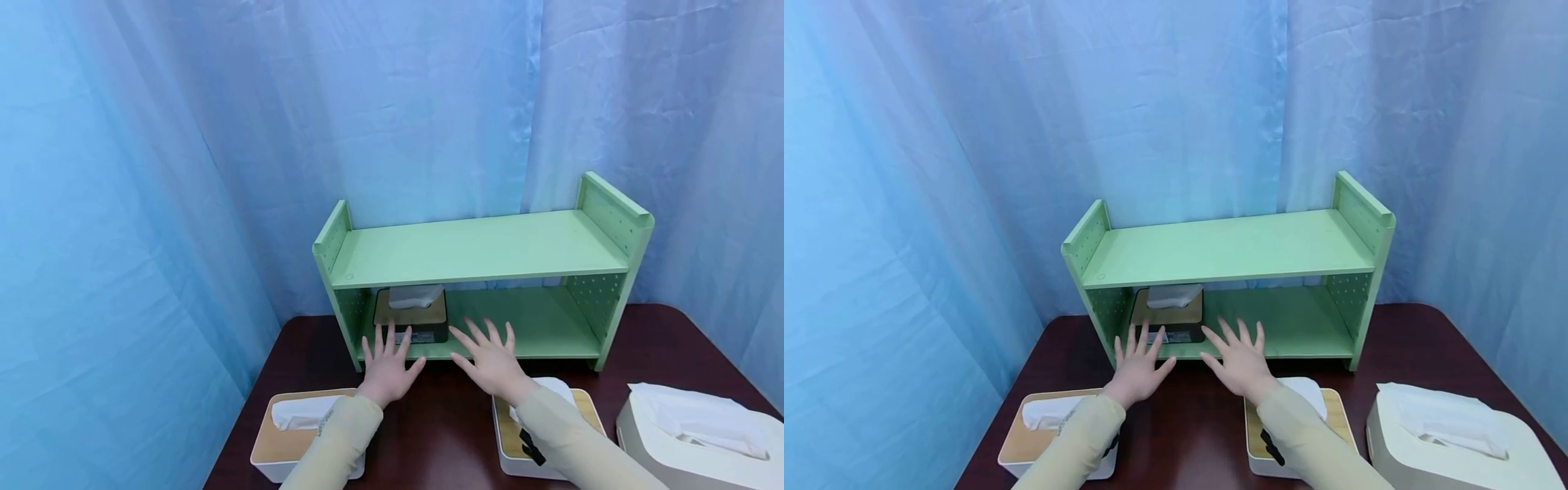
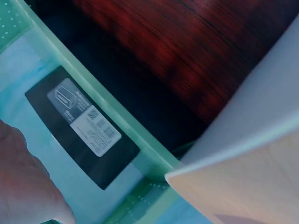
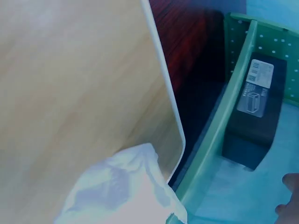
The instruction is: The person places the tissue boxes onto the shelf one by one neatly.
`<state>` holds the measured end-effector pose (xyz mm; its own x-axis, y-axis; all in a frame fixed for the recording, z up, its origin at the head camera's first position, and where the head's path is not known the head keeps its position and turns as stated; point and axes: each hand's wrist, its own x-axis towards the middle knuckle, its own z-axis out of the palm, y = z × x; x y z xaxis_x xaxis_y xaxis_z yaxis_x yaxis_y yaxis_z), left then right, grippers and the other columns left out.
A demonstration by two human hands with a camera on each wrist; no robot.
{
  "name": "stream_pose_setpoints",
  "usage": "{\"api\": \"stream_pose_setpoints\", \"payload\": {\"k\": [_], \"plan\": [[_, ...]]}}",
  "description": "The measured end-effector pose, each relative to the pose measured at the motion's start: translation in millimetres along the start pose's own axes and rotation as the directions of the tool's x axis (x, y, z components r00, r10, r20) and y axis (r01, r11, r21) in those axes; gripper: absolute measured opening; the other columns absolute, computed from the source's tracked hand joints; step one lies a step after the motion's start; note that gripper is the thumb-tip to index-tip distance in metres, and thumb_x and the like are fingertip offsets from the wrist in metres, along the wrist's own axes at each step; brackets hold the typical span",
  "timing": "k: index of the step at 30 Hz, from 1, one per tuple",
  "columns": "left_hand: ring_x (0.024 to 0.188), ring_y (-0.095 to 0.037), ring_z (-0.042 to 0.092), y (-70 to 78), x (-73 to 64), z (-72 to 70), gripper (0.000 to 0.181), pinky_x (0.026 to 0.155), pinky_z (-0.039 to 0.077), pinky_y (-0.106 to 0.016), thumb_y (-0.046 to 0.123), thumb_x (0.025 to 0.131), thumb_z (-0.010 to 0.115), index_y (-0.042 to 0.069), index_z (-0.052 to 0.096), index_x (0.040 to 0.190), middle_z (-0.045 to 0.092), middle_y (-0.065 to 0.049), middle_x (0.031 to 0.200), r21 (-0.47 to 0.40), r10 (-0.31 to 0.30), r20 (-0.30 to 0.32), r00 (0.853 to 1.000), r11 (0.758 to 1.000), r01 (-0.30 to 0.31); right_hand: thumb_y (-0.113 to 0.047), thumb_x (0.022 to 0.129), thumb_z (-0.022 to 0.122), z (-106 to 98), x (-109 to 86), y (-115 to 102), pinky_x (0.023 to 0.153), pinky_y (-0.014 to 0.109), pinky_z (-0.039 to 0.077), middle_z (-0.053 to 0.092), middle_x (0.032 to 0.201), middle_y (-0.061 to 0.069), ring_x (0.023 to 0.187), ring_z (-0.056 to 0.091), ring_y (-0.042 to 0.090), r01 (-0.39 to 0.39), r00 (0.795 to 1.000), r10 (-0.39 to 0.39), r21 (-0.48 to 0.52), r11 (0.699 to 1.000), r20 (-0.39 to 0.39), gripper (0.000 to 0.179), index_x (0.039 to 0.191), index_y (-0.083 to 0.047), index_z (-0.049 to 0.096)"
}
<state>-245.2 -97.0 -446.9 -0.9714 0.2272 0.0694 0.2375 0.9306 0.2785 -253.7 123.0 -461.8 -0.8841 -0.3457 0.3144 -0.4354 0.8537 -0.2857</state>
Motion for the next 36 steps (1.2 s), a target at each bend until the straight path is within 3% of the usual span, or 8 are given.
{"api": "stream_pose_setpoints", "payload": {"k": [10, 21, 30, 36], "plan": [[0.144, -0.043, -0.001, 17.9, -13.2, 0.5, 0.067, 0.11, 0.004, -0.065, 0.053, 0.097, 0.038, 0.018, 0.021, 0.152, 0.005, -0.021, 0.158, -0.064, 0.053, -0.006, 0.999, 0.997, -0.053, -0.044, 0.098, 0.045, -15.5, -27.3, -2.5, 0.101, 0.07, 0.004, 0.031, 0.152, 0.019, 0.136, 0.021, 0.048, -0.049, 0.998, 0.045, 0.133, 0.99, 0.032, 0.054, 0.145, -0.019, 0.04], [0.142, -0.046, 0.007, 32.8, -35.1, 24.3, 0.066, 0.109, 0.008, -0.066, 0.05, 0.097, 0.041, 0.013, 0.028, 0.15, 0.011, -0.026, 0.155, -0.162, 0.083, -0.038, 0.996, 0.983, -0.088, -0.043, 0.099, 0.043, -15.8, -61.3, 0.4, 0.1, 0.064, 0.012, 0.038, 0.147, 0.022, 0.132, 0.028, 0.048, -0.115, 0.993, 0.113, 0.242, 0.963, 0.021, 0.051, 0.143, -0.017, 0.044], [0.139, -0.044, 0.017, 40.8, -45.9, 49.8, 0.061, 0.108, 0.022, -0.061, 0.044, 0.096, 0.047, 0.007, 0.038, 0.145, 0.023, -0.026, 0.15, -0.282, 0.072, -0.071, 0.995, 0.955, -0.089, -0.037, 0.096, 0.051, -6.8, -87.2, 6.2, 0.096, 0.062, 0.023, 0.049, 0.138, 0.022, 0.124, 0.041, 0.046, -0.126, 0.99, 0.137, 0.205, 0.971, -0.044, 0.046, 0.135, -0.013, 0.053], [0.138, -0.041, 0.023, 47.2, -53.5, 62.6, 0.057, 0.104, 0.033, -0.057, 0.043, 0.096, 0.049, 0.007, 0.044, 0.141, 0.031, -0.025, 0.147, -0.407, 0.038, -0.055, 0.998, 0.912, -0.057, -0.03, 0.091, 0.06, -4.9, -104.5, 15.3, 0.092, 0.062, 0.029, 0.055, 0.13, 0.023, 0.117, 0.049, 0.044, -0.121, 0.983, 0.145, 0.193, 0.974, -0.113, 0.045, 0.13, -0.007, 0.057]]}}
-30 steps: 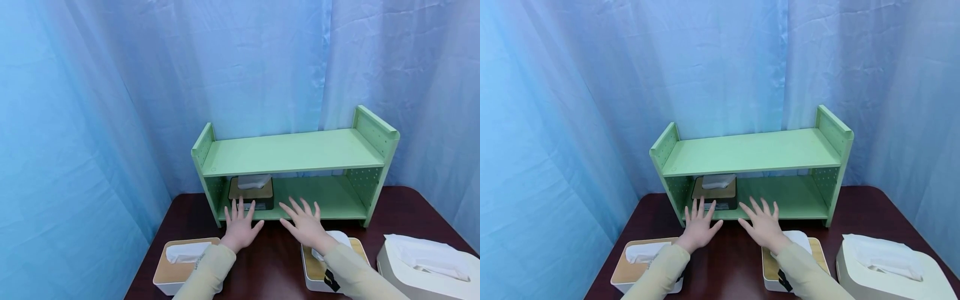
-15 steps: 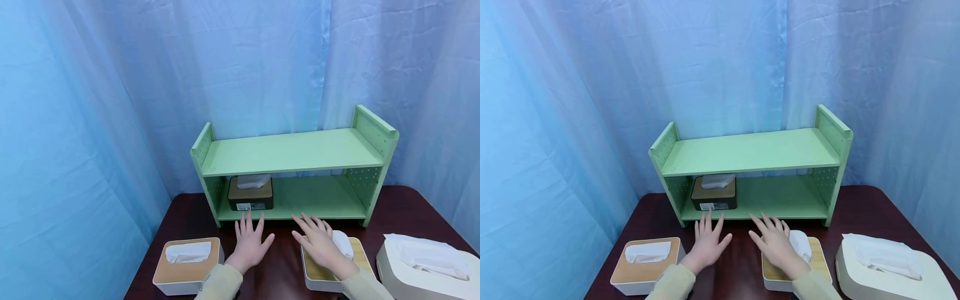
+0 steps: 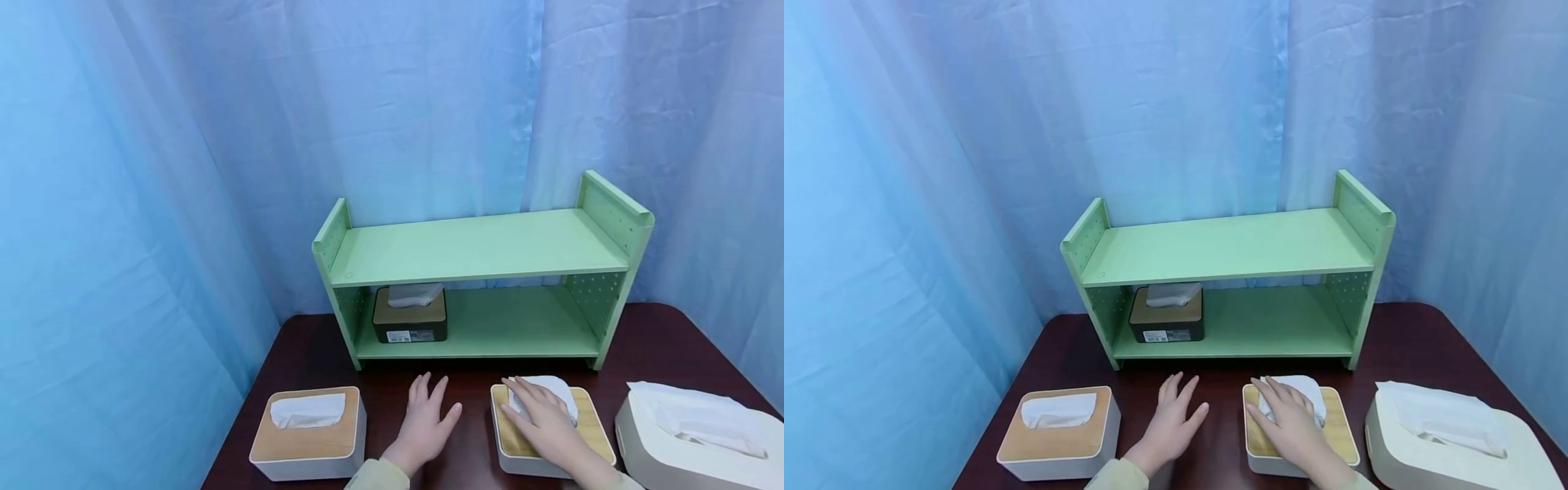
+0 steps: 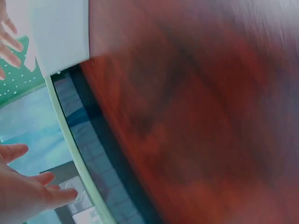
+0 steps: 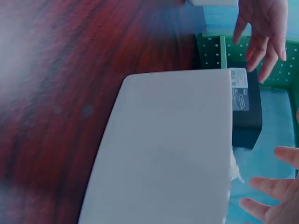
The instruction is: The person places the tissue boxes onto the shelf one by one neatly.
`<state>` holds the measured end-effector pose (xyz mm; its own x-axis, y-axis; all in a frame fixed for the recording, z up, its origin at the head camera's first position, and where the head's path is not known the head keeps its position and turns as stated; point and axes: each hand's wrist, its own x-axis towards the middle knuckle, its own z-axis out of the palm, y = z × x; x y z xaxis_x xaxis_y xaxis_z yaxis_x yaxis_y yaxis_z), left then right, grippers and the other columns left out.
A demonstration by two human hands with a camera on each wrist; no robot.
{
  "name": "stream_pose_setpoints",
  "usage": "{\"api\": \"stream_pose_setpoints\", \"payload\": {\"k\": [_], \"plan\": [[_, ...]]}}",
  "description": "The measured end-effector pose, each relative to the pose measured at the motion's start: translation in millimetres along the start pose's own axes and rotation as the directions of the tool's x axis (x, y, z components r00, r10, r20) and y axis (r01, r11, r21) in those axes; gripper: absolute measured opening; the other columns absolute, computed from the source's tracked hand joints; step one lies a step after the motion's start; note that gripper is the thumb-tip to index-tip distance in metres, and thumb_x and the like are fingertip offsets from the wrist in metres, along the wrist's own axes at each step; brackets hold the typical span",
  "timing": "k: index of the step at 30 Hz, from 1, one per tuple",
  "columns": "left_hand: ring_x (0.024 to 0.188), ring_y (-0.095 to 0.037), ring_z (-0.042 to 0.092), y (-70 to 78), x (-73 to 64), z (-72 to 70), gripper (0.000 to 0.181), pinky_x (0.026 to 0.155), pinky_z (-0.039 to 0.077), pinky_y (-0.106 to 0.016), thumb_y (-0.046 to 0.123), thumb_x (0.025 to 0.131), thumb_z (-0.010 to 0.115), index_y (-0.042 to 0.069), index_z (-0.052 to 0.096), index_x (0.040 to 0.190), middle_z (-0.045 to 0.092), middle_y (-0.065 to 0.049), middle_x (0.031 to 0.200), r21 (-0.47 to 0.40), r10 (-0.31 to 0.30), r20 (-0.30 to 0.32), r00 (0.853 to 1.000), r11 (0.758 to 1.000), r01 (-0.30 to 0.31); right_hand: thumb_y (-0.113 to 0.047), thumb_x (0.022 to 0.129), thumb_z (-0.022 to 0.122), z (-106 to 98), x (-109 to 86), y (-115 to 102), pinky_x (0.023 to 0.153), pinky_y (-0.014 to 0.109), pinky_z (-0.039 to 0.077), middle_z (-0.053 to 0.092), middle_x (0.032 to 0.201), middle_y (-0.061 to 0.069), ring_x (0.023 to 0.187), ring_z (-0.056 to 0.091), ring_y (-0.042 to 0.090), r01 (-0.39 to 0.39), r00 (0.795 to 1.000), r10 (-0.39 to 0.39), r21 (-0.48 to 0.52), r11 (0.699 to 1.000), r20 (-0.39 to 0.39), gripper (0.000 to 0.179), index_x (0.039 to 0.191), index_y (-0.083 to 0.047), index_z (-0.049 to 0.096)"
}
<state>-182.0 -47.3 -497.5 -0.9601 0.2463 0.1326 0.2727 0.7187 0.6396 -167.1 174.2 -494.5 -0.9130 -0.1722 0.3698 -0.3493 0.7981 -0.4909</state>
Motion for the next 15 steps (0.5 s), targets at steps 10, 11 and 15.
{"api": "stream_pose_setpoints", "payload": {"k": [10, 11, 15], "plan": [[0.135, -0.04, 0.029, 5.2, -7.1, 16.0, 0.058, 0.102, 0.038, -0.053, 0.041, 0.094, 0.055, 0.006, 0.045, 0.14, 0.033, -0.025, 0.145, -0.112, -0.027, 0.032, 0.999, 0.993, 0.03, -0.02, 0.084, 0.07, -9.3, -15.9, 23.0, 0.086, 0.06, 0.039, 0.057, 0.125, 0.026, 0.112, 0.052, 0.046, 0.049, 0.994, -0.045, 0.043, 0.998, -0.096, 0.043, 0.122, -0.004, 0.06], [0.135, -0.04, 0.028, 5.7, -7.0, 17.0, 0.059, 0.102, 0.037, -0.053, 0.041, 0.093, 0.055, 0.007, 0.044, 0.14, 0.033, -0.025, 0.146, -0.118, -0.032, 0.039, 0.999, 0.992, 0.037, -0.021, 0.084, 0.069, -11.2, -17.3, 25.4, 0.091, 0.055, 0.04, 0.056, 0.125, 0.026, 0.112, 0.051, 0.046, 0.038, 0.995, -0.034, 0.042, 0.998, -0.098, 0.042, 0.122, -0.005, 0.06], [0.136, -0.041, 0.026, 8.0, -6.3, 21.9, 0.061, 0.101, 0.038, -0.054, 0.04, 0.093, 0.056, 0.009, 0.041, 0.143, 0.03, -0.025, 0.147, -0.13, -0.032, 0.061, 0.998, 0.991, 0.039, -0.018, 0.084, 0.069, -20.1, -20.4, 33.8, 0.09, 0.052, 0.039, 0.053, 0.128, 0.026, 0.115, 0.049, 0.044, 0.011, 0.993, -0.006, 0.044, 0.999, -0.12, 0.041, 0.122, -0.005, 0.059]]}}
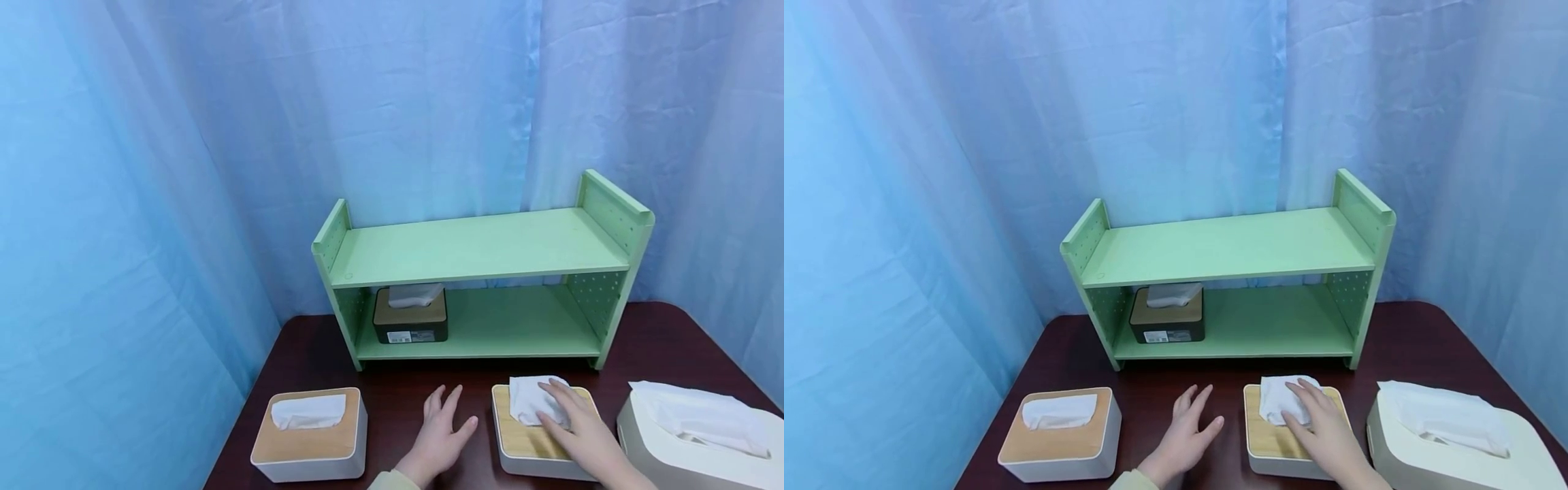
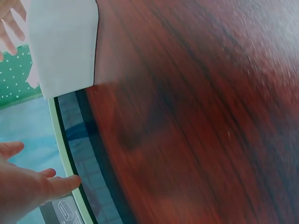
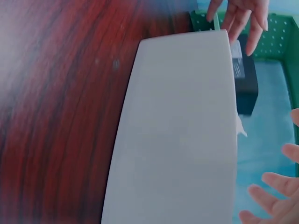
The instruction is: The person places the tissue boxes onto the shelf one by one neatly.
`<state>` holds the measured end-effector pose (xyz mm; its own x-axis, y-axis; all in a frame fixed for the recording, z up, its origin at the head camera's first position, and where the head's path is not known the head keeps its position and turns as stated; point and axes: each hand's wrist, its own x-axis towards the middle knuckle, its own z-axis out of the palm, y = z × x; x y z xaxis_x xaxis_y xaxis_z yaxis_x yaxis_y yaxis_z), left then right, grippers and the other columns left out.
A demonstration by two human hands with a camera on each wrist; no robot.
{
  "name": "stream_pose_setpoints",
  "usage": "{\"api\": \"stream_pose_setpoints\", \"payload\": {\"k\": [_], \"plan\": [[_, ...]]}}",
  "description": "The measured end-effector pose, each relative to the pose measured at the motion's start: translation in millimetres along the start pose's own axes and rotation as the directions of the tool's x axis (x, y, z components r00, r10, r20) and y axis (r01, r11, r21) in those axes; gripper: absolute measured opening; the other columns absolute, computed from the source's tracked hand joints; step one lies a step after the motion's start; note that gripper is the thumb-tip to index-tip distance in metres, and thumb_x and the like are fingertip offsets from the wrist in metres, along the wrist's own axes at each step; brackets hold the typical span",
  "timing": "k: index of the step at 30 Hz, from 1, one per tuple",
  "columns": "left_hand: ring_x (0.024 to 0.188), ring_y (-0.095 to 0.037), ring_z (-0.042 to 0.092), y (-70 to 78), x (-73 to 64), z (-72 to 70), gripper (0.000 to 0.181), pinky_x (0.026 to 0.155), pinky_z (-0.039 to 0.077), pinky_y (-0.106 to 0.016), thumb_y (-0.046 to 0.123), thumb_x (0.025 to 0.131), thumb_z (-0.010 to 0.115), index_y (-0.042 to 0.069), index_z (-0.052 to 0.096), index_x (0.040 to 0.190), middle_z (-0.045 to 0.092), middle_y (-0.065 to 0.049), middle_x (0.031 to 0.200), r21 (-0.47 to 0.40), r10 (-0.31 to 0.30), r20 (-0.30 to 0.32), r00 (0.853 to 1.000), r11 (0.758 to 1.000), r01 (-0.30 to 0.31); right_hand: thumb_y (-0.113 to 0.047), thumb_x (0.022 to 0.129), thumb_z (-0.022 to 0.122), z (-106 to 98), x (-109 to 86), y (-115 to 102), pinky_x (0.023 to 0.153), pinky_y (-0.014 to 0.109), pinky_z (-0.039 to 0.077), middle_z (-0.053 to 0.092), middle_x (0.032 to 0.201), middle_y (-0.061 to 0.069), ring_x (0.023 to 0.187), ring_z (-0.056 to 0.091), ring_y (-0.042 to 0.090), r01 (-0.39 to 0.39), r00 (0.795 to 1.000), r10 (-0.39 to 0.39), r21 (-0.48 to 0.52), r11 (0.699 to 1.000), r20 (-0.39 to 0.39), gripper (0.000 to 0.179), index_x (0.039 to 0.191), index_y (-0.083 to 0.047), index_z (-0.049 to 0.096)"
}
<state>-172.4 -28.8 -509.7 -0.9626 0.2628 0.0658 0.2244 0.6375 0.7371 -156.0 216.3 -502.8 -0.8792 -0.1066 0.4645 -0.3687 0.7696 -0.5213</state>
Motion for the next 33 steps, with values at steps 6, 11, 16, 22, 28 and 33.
{"api": "stream_pose_setpoints", "payload": {"k": [6, 11, 16, 22, 28, 33], "plan": [[0.136, -0.039, 0.027, 4.3, 1.3, 10.1, 0.063, 0.101, 0.04, -0.051, 0.041, 0.091, 0.058, 0.018, 0.038, 0.146, 0.028, -0.023, 0.149, -0.012, 0.015, 0.041, 0.999, 1.0, -0.015, -0.02, 0.087, 0.068, -14.5, -3.5, 8.9, 0.086, 0.06, 0.035, 0.045, 0.133, 0.028, 0.117, 0.043, 0.047, -0.079, 0.997, 0.079, 0.013, 0.997, 0.008, 0.042, 0.122, -0.001, 0.057], [0.136, -0.041, 0.03, 9.5, 2.6, 16.5, 0.064, 0.098, 0.042, -0.051, 0.042, 0.09, 0.061, 0.024, 0.037, 0.146, 0.027, -0.023, 0.15, -0.019, -0.004, 0.082, 0.997, 1.0, 0.005, -0.027, 0.088, 0.067, -22.7, -10.0, 19.6, 0.087, 0.068, 0.029, 0.036, 0.137, 0.034, 0.119, 0.034, 0.056, -0.171, 0.984, 0.17, 0.02, 0.985, 0.048, 0.051, 0.128, 0.002, 0.052], [0.134, -0.042, 0.033, 15.3, 2.3, 21.7, 0.066, 0.097, 0.042, -0.052, 0.044, 0.086, 0.065, 0.031, 0.039, 0.145, 0.027, -0.023, 0.15, -0.002, 0.002, 0.108, 0.994, 1.0, -0.002, -0.038, 0.087, 0.067, -26.0, -17.1, 32.2, 0.089, 0.07, 0.027, 0.024, 0.142, 0.036, 0.124, 0.025, 0.059, -0.264, 0.951, 0.261, -0.003, 0.965, 0.168, 0.071, 0.137, 0.005, 0.04], [0.135, -0.045, 0.03, 18.9, 1.3, 30.1, 0.066, 0.097, 0.043, -0.051, 0.045, 0.085, 0.065, 0.032, 0.04, 0.144, 0.023, -0.027, 0.15, 0.04, 0.042, 0.175, 0.984, 0.998, -0.049, -0.035, 0.079, 0.074, -16.8, -28.9, 45.9, 0.083, 0.072, 0.032, 0.022, 0.14, 0.039, 0.119, 0.03, 0.061, -0.265, 0.94, 0.255, 0.017, 0.964, 0.228, 0.082, 0.139, 0.004, 0.035], [0.136, -0.046, 0.029, 20.8, 0.4, 34.6, 0.067, 0.097, 0.044, -0.047, 0.049, 0.084, 0.064, 0.035, 0.039, 0.144, 0.017, -0.028, 0.153, 0.092, 0.032, 0.253, 0.967, 0.994, -0.056, -0.022, 0.068, 0.083, -4.2, -39.0, 56.3, 0.08, 0.074, 0.03, 0.026, 0.136, 0.041, 0.118, 0.026, 0.065, -0.194, 0.963, 0.172, 0.096, 0.976, 0.206, 0.093, 0.141, 0.002, 0.031], [0.137, -0.041, 0.029, 19.8, -0.7, 36.7, 0.07, 0.1, 0.043, -0.039, 0.047, 0.083, 0.067, 0.033, 0.038, 0.145, 0.017, -0.025, 0.154, 0.096, 0.028, 0.277, 0.96, 0.994, -0.057, -0.02, 0.059, 0.088, 1.3, -44.1, 60.5, 0.079, 0.073, 0.033, 0.03, 0.132, 0.043, 0.115, 0.031, 0.066, -0.145, 0.977, 0.128, 0.088, 0.986, 0.171, 0.099, 0.14, -0.003, 0.033]]}}
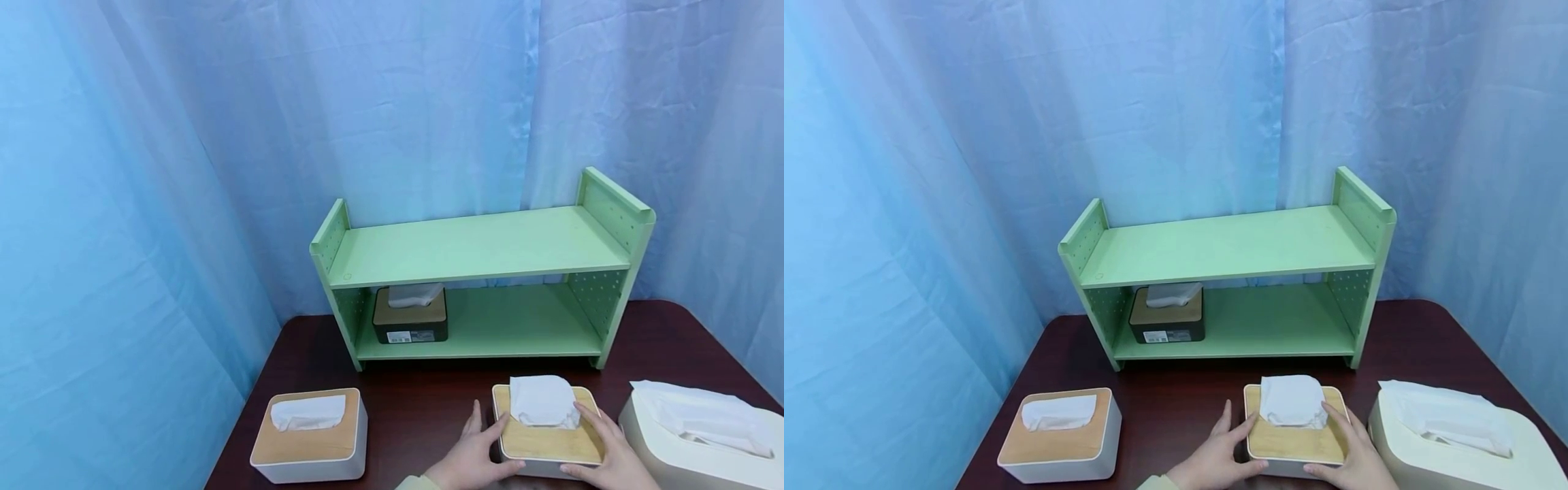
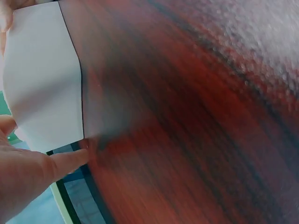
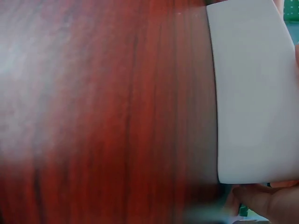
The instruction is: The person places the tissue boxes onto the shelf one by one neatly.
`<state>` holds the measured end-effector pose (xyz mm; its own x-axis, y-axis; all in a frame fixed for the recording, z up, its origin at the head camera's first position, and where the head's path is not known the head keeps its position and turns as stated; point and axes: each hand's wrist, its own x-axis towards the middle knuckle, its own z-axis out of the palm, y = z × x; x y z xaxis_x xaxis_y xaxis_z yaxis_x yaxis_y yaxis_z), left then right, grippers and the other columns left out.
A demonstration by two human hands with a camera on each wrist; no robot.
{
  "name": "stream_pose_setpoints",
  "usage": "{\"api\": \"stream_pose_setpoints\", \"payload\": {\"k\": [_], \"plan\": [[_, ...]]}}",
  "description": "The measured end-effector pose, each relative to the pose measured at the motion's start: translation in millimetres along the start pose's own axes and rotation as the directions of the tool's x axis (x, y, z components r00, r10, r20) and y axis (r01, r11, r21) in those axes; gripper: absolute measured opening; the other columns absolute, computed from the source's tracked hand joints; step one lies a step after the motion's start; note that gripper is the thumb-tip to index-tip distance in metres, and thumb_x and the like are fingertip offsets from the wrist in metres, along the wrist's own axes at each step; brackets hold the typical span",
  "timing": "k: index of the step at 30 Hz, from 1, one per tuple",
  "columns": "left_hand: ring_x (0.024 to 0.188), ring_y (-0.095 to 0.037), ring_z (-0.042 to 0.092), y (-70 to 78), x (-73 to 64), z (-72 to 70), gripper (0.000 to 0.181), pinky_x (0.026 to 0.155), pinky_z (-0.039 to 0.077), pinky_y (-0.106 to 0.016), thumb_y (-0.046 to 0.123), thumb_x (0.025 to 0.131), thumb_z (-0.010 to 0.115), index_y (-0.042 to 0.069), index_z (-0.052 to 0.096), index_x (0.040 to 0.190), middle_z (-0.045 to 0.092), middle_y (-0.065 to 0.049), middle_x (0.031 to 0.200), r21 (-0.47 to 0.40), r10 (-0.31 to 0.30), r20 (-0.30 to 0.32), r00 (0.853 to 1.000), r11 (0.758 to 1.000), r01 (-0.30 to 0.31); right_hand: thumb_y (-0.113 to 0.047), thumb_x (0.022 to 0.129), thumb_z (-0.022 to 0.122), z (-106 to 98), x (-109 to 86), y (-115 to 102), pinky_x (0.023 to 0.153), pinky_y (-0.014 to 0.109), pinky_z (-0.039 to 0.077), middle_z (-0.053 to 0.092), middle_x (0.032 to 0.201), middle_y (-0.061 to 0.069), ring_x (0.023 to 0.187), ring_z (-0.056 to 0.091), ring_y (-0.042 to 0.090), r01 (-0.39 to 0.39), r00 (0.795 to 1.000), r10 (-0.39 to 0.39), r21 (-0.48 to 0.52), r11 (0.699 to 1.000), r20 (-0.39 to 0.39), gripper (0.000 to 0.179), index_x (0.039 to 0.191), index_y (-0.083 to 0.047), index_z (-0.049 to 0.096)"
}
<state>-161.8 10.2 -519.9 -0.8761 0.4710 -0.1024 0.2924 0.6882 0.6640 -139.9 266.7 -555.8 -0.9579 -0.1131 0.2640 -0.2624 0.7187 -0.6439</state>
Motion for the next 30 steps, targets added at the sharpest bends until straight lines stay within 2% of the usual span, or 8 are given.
{"api": "stream_pose_setpoints", "payload": {"k": [4, 8, 10, 13, 20, 23, 25, 30], "plan": [[0.135, -0.036, 0.036, -2.5, 1.4, 3.5, 0.076, 0.101, 0.042, -0.031, 0.042, 0.083, 0.07, 0.02, 0.036, 0.147, 0.023, -0.027, 0.152, 0.013, 0.096, -0.014, 0.995, 0.995, -0.096, -0.021, 0.062, 0.086, -0.8, -0.6, 3.0, 0.083, 0.07, 0.033, 0.029, 0.133, 0.045, 0.117, 0.029, 0.067, -0.045, 0.998, 0.045, 0.011, 0.999, 0.035, 0.093, 0.137, 0.0, 0.035], [0.133, -0.034, 0.04, -5.9, 4.1, 9.2, 0.08, 0.101, 0.041, -0.026, 0.037, 0.083, 0.072, 0.004, 0.035, 0.146, 0.026, -0.032, 0.148, 0.005, 0.202, -0.044, 0.978, 0.979, -0.202, -0.022, 0.066, 0.084, -1.0, -0.7, 3.8, 0.089, 0.063, 0.032, 0.03, 0.137, 0.041, 0.122, 0.028, 0.063, -0.125, 0.99, 0.121, 0.052, 0.991, 0.075, 0.09, 0.137, 0.003, 0.034], [0.132, -0.034, 0.04, -7.3, 5.1, 11.9, 0.079, 0.101, 0.041, -0.026, 0.035, 0.083, 0.073, 0.003, 0.037, 0.145, 0.027, -0.034, 0.147, -0.014, 0.213, -0.072, 0.974, 0.977, -0.214, -0.023, 0.068, 0.084, -0.4, -1.0, 4.0, 0.091, 0.056, 0.032, 0.031, 0.138, 0.039, 0.123, 0.029, 0.06, -0.147, 0.986, 0.141, 0.066, 0.987, 0.088, 0.09, 0.138, 0.002, 0.034], [0.131, -0.032, 0.042, -7.8, 5.8, 14.4, 0.075, 0.101, 0.041, -0.026, 0.033, 0.082, 0.074, 0.005, 0.041, 0.143, 0.032, -0.032, 0.145, -0.036, 0.203, -0.114, 0.972, 0.977, -0.209, -0.023, 0.068, 0.084, 0.7, -1.3, 4.8, 0.094, 0.033, 0.028, 0.033, 0.139, 0.036, 0.122, 0.031, 0.055, -0.157, 0.985, 0.149, 0.083, 0.984, 0.086, 0.089, 0.139, 0.001, 0.035], [0.13, -0.029, 0.044, -7.7, 4.6, 16.2, 0.075, 0.101, 0.04, -0.025, 0.029, 0.078, 0.079, 0.005, 0.045, 0.14, 0.036, -0.031, 0.143, -0.068, 0.191, -0.171, 0.967, 0.976, -0.205, -0.022, 0.07, 0.083, 2.7, -2.0, 4.4, 0.092, 0.025, 0.025, 0.033, 0.14, 0.032, 0.122, 0.03, 0.053, -0.166, 0.984, 0.156, 0.111, 0.98, 0.088, 0.088, 0.14, -0.001, 0.034], [0.13, -0.029, 0.043, -7.3, 3.8, 17.0, 0.074, 0.102, 0.04, -0.025, 0.028, 0.077, 0.079, 0.004, 0.046, 0.14, 0.037, -0.031, 0.142, -0.071, 0.193, -0.182, 0.964, 0.975, -0.209, -0.023, 0.07, 0.083, 2.8, -2.0, 3.8, 0.085, 0.016, 0.023, 0.037, 0.139, 0.03, 0.121, 0.032, 0.051, -0.155, 0.986, 0.148, 0.093, 0.984, 0.074, 0.086, 0.139, -0.001, 0.036], [0.131, -0.029, 0.043, -7.4, 3.8, 17.9, 0.074, 0.102, 0.04, -0.025, 0.028, 0.078, 0.078, 0.004, 0.045, 0.14, 0.037, -0.031, 0.142, -0.06, 0.202, -0.187, 0.961, 0.974, -0.216, -0.023, 0.07, 0.083, 2.0, -2.0, 3.0, 0.087, 0.019, 0.025, 0.037, 0.138, 0.03, 0.12, 0.033, 0.051, -0.157, 0.986, 0.151, 0.085, 0.984, 0.076, 0.086, 0.139, -0.001, 0.036], [0.132, -0.032, 0.041, -9.2, 3.7, 20.4, 0.073, 0.103, 0.039, -0.026, 0.028, 0.079, 0.077, 0.002, 0.045, 0.139, 0.037, -0.033, 0.141, -0.032, 0.226, -0.21, 0.951, 0.971, -0.238, -0.024, 0.069, 0.083, -1.4, -0.3, -2.6, 0.092, 0.048, 0.033, 0.035, 0.14, 0.032, 0.124, 0.032, 0.053, -0.203, 0.975, 0.191, 0.093, 0.975, 0.117, 0.089, 0.139, 0.001, 0.036]]}}
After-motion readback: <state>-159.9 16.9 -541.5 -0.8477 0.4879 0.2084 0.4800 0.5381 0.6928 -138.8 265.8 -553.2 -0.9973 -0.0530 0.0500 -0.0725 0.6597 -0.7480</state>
